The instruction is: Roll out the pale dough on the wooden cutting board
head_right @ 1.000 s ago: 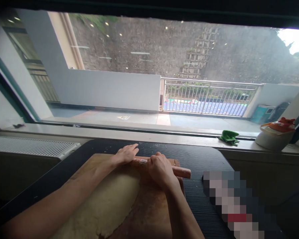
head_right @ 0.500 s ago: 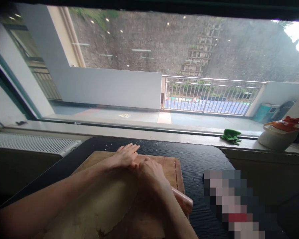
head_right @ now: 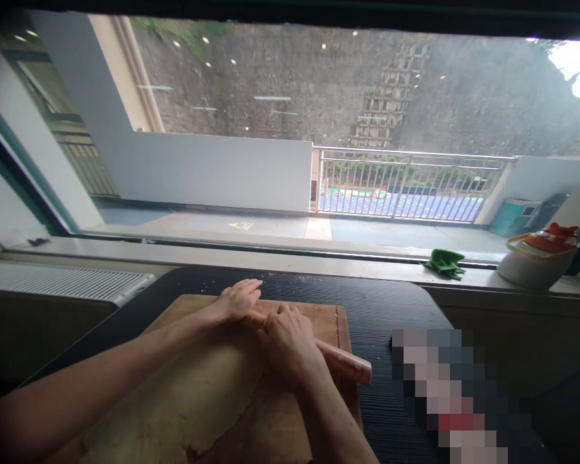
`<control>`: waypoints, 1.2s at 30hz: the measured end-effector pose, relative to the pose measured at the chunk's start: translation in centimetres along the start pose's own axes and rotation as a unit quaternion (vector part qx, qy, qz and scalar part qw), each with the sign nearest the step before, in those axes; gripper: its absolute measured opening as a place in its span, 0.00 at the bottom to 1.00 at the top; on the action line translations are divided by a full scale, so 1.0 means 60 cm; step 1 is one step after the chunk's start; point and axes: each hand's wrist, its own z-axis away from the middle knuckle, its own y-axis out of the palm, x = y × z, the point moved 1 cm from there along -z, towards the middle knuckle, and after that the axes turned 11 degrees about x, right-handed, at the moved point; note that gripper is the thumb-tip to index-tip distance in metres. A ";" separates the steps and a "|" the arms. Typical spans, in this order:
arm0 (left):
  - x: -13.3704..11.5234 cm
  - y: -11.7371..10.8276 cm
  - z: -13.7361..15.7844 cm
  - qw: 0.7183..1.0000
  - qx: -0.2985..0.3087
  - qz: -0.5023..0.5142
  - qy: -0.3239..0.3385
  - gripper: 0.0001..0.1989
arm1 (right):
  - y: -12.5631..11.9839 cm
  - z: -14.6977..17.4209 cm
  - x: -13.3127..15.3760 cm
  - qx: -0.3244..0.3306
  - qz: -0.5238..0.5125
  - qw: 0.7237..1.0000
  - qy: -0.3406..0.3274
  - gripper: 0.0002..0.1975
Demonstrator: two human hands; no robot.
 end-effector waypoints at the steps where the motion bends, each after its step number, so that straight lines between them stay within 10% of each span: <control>1: -0.006 -0.002 -0.011 0.999 -0.043 0.017 -0.002 0.23 | -0.001 0.001 -0.003 -0.003 0.010 1.000 0.002 0.13; 9: 0.015 -0.081 0.062 0.969 -0.204 0.093 0.108 0.18 | 0.001 0.000 0.004 -0.095 0.030 0.994 -0.041 0.07; 16: 0.026 -0.049 0.135 0.989 -0.110 0.041 0.092 0.17 | 0.021 -0.014 0.014 -0.057 -0.017 0.992 -0.115 0.08; 24: 0.012 -0.038 0.108 0.992 -0.115 -0.025 0.036 0.16 | 0.019 -0.028 -0.029 -0.098 -0.026 0.992 0.072 0.16; 31: -0.013 -0.036 0.001 0.995 -0.068 -0.037 -0.056 0.22 | 0.018 -0.034 -0.032 -0.081 -0.043 0.991 0.101 0.15; 36: 0.005 -0.024 0.054 0.998 -0.016 -0.058 0.021 0.23 | 0.021 -0.026 -0.021 -0.070 -0.052 0.992 0.091 0.14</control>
